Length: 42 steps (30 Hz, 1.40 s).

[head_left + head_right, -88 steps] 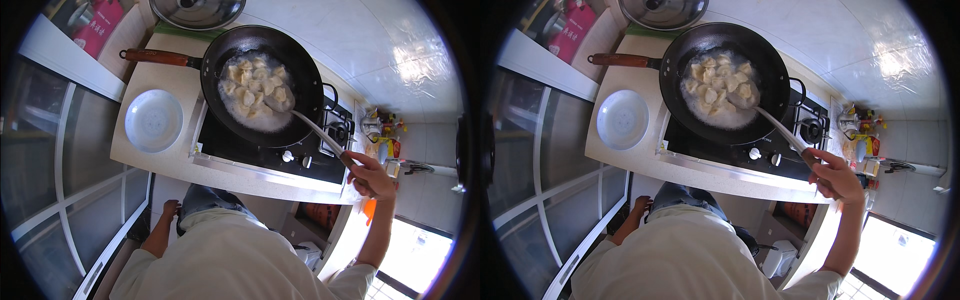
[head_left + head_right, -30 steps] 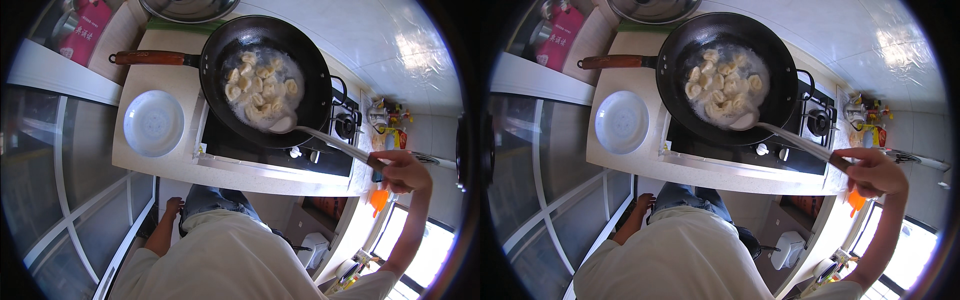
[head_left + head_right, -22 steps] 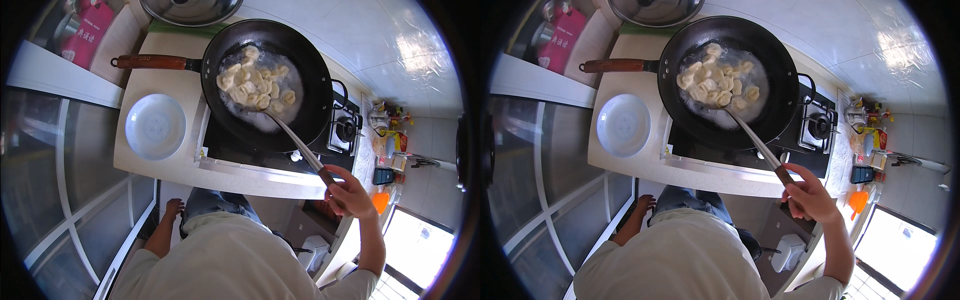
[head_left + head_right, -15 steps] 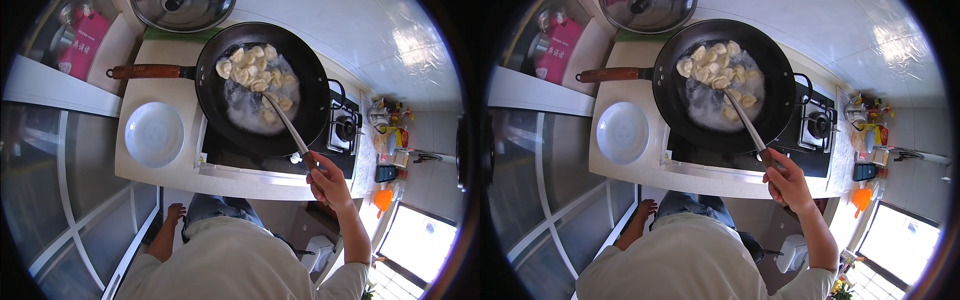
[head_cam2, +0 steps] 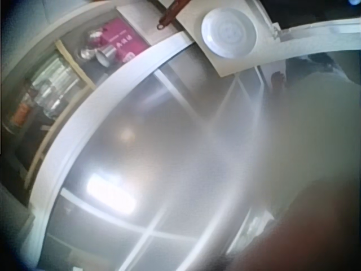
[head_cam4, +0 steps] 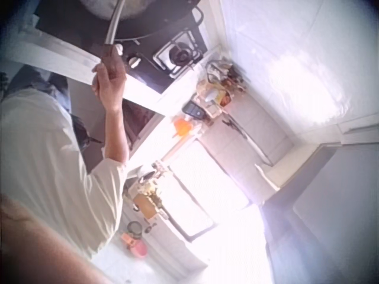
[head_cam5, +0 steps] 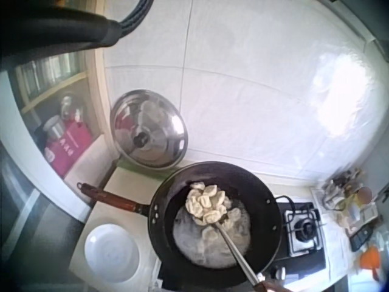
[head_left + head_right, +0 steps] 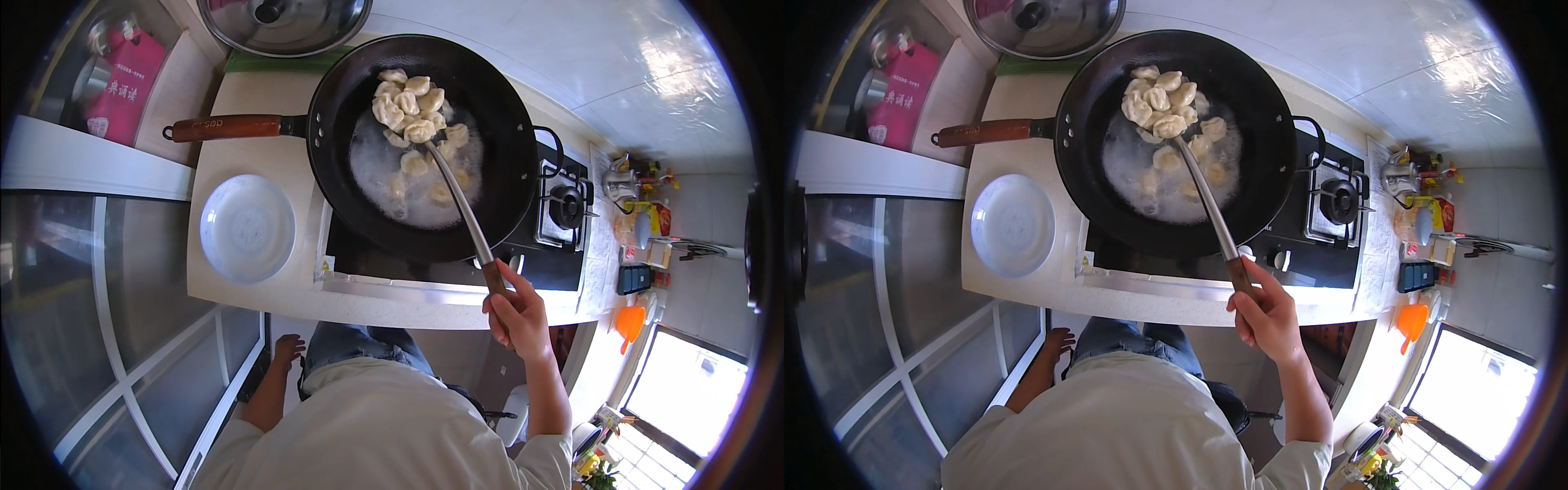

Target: The person retrieves dumplings from the refrigerator, boils them in a wok, and transfers them to a plate. They then carry the plate to the dining table, open a storage box, and place it on a stack of cardboard. Finally, they pick up a bottle of liquid and walk toward the living room.

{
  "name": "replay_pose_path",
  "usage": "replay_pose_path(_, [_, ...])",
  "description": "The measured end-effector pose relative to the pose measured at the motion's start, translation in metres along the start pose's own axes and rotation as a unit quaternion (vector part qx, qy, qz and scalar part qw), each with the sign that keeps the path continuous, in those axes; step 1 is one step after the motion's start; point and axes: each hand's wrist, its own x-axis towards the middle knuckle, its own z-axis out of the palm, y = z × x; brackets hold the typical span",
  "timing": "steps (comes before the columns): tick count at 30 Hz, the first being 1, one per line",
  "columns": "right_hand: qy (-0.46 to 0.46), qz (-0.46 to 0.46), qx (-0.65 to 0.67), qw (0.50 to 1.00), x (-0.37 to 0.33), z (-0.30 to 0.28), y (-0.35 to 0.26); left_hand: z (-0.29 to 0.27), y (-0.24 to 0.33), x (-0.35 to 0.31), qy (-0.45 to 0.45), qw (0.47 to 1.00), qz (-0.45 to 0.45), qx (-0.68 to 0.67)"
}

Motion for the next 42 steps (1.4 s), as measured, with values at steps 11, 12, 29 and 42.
replay_pose_path(11, [-0.023,0.043,0.061,0.997,-0.065,-0.005,0.007,0.006,0.009,-0.006,-0.006,1.0,-0.009,0.007])
replay_pose_path(12, [-0.019,0.044,0.061,0.997,-0.068,-0.004,0.006,0.007,0.009,-0.006,-0.006,1.0,-0.007,0.01])
replay_pose_path(29, [0.102,-0.172,-0.459,0.866,-0.075,0.007,-0.017,0.014,0.008,-0.011,-0.006,1.0,0.002,0.012])
replay_pose_path(42, [0.178,-0.28,-0.544,0.771,-0.106,-0.013,-0.037,0.018,0.003,-0.01,-0.004,1.0,-0.005,-0.01])
